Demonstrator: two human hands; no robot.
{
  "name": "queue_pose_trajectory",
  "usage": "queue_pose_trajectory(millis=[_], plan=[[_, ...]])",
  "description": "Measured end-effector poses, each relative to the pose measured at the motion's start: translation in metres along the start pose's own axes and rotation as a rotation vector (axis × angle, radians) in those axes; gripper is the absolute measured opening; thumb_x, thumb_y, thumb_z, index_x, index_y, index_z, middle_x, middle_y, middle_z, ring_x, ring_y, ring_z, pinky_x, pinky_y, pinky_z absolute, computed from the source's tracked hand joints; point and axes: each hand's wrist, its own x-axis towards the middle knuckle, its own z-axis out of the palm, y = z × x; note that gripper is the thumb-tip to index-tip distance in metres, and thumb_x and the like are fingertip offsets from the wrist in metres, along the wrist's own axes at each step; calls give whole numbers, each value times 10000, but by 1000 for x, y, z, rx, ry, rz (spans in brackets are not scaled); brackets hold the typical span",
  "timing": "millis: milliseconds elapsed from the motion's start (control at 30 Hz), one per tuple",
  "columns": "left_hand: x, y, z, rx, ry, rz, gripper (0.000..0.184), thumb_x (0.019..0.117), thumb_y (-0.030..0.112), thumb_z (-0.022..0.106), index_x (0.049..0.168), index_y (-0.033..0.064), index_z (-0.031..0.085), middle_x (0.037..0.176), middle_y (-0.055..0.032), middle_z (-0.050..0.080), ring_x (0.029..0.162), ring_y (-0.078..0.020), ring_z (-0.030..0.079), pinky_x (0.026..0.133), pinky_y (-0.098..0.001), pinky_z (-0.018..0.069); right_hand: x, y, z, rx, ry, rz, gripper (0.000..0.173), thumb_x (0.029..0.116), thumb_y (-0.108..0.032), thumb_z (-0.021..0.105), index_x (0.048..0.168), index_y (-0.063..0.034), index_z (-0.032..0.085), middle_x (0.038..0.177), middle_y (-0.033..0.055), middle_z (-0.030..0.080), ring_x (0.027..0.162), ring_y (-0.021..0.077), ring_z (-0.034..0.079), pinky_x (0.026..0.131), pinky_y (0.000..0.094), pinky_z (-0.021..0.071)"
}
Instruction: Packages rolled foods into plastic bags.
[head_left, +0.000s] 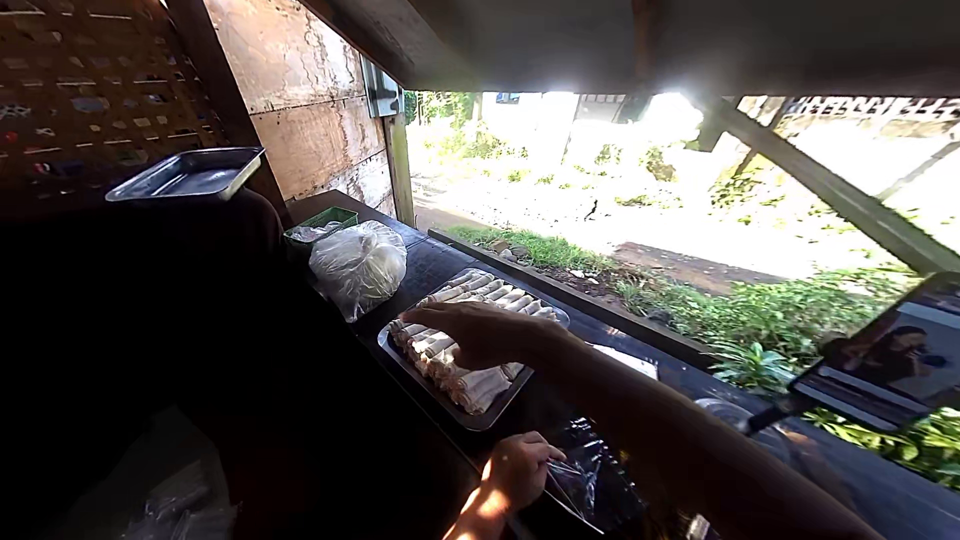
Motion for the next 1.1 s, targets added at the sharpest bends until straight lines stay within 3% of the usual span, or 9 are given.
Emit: queue_pose_trajectory(millis=[67, 167, 367, 567, 733, 833, 900, 1000, 1100], plan=[[1, -1, 1, -6, 7, 5, 263, 888, -117, 574, 1022, -28, 782, 1019, -195, 753, 955, -317, 742, 882, -454, 588, 20, 34, 23, -143, -130, 226, 948, 794, 48, 760, 1614, -119, 313, 1650, 188, 312, 1522, 421, 279, 1142, 716, 257], [1, -1, 0, 4, 14, 15, 233, 880, -116, 583, 982, -36, 777, 987, -198, 751, 933, -319, 743, 862, -449, 591, 28, 62, 46, -159, -210, 324, 1060, 781, 49, 766, 1654, -139, 194, 1687, 204, 222, 1574, 432, 119, 1207, 725, 63], [0, -2, 3, -2, 26, 20, 205, 869, -115, 595, 947, -42, 769, 959, -195, 748, 906, -314, 744, 832, -437, 597, 26, 61, 53, -244, -175, 268, 948, 812, -68, 815, 1610, -66, 304, 1553, 253, 424, 1546, 433, 213, 1209, 713, -16], [0, -4, 5, 5, 50, 46, 193, 865, -110, 600, 928, -34, 766, 923, -181, 745, 871, -297, 742, 804, -421, 599, 30, 62, 52, -269, -167, 192, 709, 784, -46, 819, 1414, 40, 505, 1411, 259, 536, 1472, 470, 316, 1186, 737, 12], [0, -3, 5, 8, 48, 42, 189, 861, -111, 604, 918, -35, 767, 918, -183, 744, 867, -300, 742, 802, -423, 599, 24, 65, 54, -293, -122, 140, 599, 768, -3, 795, 1325, 42, 579, 1332, 246, 577, 1423, 468, 378, 1179, 744, 28], [0, -2, 4, 1, 44, 24, 188, 872, -104, 601, 925, -34, 768, 925, -182, 745, 869, -298, 741, 804, -429, 598, 15, 72, 50, -285, 77, 84, 385, 802, -25, 769, 1170, 30, 667, 1175, 225, 666, 1249, 446, 554, 1182, 710, 162], [0, -2, 4, 6, 48, 32, 187, 867, -103, 603, 919, -30, 767, 921, -176, 746, 868, -290, 742, 803, -424, 600, 7, 79, 37, -220, 255, 126, 349, 844, -106, 763, 1162, 13, 684, 1123, 211, 703, 1160, 416, 622, 1122, 656, 312], [0, -3, 5, 11, 52, 40, 191, 861, -108, 605, 916, -26, 768, 912, -171, 745, 863, -286, 741, 795, -419, 600, -6, 101, 9, -58, 401, 297, 369, 860, -137, 787, 1184, 5, 682, 1107, 211, 705, 1100, 392, 649, 1021, 599, 434], [-1, -4, 6, 18, 63, 41, 193, 855, -109, 606, 908, -21, 769, 900, -163, 746, 851, -279, 741, 786, -410, 601, -14, 135, 7, -19, 392, 349, 357, 865, -171, 803, 1131, 20, 663, 1027, 221, 693, 1018, 397, 667, 911, 590, 502]])
